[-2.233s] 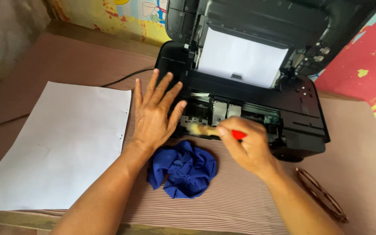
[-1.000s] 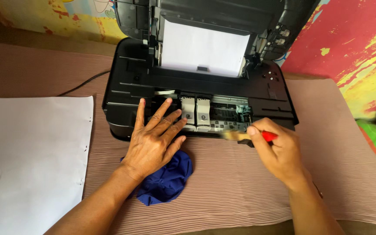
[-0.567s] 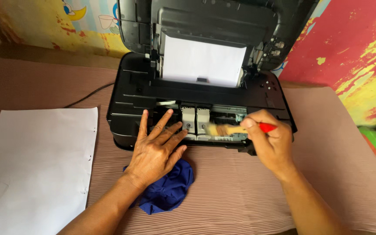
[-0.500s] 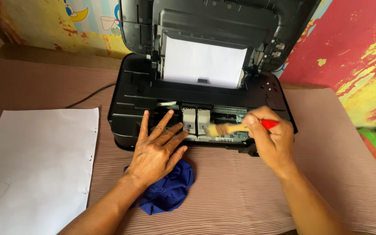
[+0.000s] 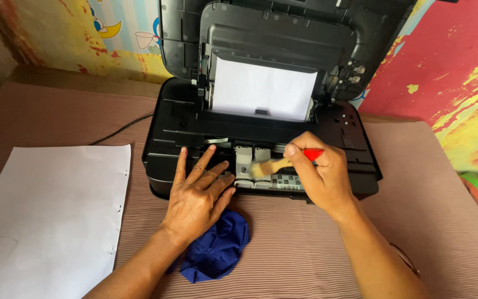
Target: The person cleans the interior of an open printer using a small brush and a blue cloth. They systematically brush dust and debris from the paper path, rollers, and cartridge area, then wipe the surfaces with the cloth.
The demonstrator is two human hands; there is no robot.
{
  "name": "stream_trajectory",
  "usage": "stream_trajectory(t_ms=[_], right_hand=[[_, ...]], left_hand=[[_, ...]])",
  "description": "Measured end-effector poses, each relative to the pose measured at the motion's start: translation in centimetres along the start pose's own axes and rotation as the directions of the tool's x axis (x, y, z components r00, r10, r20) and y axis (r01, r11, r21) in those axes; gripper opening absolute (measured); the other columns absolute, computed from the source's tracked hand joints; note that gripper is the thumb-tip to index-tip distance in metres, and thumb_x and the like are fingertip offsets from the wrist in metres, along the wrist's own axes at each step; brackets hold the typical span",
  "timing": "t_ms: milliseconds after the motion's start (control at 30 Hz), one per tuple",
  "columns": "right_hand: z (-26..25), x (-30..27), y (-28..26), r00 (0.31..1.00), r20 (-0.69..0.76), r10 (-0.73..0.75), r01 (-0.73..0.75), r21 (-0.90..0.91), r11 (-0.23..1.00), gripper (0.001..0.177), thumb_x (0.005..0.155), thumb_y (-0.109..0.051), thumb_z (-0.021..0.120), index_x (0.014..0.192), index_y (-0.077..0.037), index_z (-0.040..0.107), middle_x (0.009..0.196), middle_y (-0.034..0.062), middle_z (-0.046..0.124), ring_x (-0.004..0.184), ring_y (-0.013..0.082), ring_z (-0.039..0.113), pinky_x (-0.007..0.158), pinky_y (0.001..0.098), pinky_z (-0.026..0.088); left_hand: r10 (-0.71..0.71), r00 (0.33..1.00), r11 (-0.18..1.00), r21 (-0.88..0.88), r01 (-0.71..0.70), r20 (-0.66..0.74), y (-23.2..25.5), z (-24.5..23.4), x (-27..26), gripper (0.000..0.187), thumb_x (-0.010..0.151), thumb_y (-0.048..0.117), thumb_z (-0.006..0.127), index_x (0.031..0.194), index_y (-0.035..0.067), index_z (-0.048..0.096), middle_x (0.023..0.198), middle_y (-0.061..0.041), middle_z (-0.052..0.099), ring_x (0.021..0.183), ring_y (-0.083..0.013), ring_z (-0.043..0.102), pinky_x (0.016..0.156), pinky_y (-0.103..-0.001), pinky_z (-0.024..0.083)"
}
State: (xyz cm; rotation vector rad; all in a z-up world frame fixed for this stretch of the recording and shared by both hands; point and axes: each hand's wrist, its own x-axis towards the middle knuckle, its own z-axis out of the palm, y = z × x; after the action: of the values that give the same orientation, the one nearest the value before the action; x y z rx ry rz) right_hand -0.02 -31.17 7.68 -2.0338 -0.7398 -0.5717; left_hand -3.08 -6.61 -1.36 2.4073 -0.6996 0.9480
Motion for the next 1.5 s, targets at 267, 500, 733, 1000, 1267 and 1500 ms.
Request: stream_trajectory(t_ms=[267,500,733,1000,1267,1500], right_hand=[[1.3,0.7,-0.6,0.997,0.014,-0.075,0.075,0.018,0.997,0.017,0.106,-0.012,0.062,0.093,-0.001,0.066,0.077,-0.0013,0.062,0.068,0.0043,0.054,0.061,0.0231,0.044],[1.6,0.6,-1.0,0.993,0.014,-0.116,0.116,-0.026,0.993,0.014,0.106,-0.011,0.062,0.096,-0.001,0.065,0.074,0.0001,0.058,0.065,0.0058,0.051,0.060,0.0237,0.044],[3.9,4.5,-4.0,0.986,0.074,-0.152,0.155,-0.047,0.987,0.016,0.105,-0.016,0.063,0.096,-0.003,0.066,0.073,0.0027,0.066,0.060,0.0083,0.059,0.055,0.0245,0.047],[5.8,6.6,-5.1,0.898,0.411,0.159,-0.085,-0.192,0.978,0.031,0.103,-0.028,0.057,0.080,-0.007,0.062,0.057,0.0008,0.073,0.046,0.0102,0.064,0.048,0.0297,0.047],[1.3,2.3,-3.0,0.999,0.051,-0.017,0.020,-0.068,0.997,0.019,0.106,-0.015,0.061,0.095,-0.002,0.069,0.075,0.0031,0.065,0.066,0.0038,0.053,0.057,0.0257,0.044],[-1.1,-1.8,0.6,0.991,-0.131,-0.027,0.002,-0.188,0.982,0.016,0.105,-0.013,0.064,0.094,-0.001,0.066,0.073,0.0014,0.062,0.065,0.0059,0.054,0.059,0.0250,0.045]], left_hand=[[-0.002,1.000,1.000,0.020,0.002,0.006,0.0,0.0,0.1,0.023,0.092,0.028,0.071,0.103,0.010,0.080,0.123,-0.006,0.073,0.146,-0.0274,0.042,0.124,-0.062,0.011],[-0.007,1.000,1.000,0.015,0.007,0.008,0.1,-0.1,0.3,0.022,0.091,0.027,0.071,0.101,0.010,0.080,0.121,-0.007,0.074,0.145,-0.0272,0.043,0.124,-0.062,0.012],[-0.027,0.999,1.000,-0.002,0.027,0.022,-0.1,-0.2,0.2,0.019,0.090,0.025,0.072,0.090,0.007,0.079,0.095,-0.004,0.075,0.119,-0.0244,0.061,0.123,-0.061,0.020],[0.002,1.000,1.000,-0.006,-0.002,-0.012,-0.3,-0.4,0.0,0.017,0.088,0.023,0.074,0.088,0.007,0.078,0.089,-0.006,0.072,0.104,-0.0240,0.064,0.122,-0.061,0.023],[-0.015,1.000,1.000,-0.011,0.015,0.010,-0.1,-0.4,0.0,0.018,0.088,0.023,0.074,0.094,0.008,0.079,0.089,-0.004,0.072,0.104,-0.0230,0.064,0.123,-0.062,0.020],[-0.003,1.000,1.000,0.018,0.003,0.007,0.1,-0.1,-0.1,0.027,0.087,0.025,0.074,0.109,0.009,0.077,0.090,-0.003,0.073,0.105,-0.0217,0.064,0.122,-0.064,0.018]])
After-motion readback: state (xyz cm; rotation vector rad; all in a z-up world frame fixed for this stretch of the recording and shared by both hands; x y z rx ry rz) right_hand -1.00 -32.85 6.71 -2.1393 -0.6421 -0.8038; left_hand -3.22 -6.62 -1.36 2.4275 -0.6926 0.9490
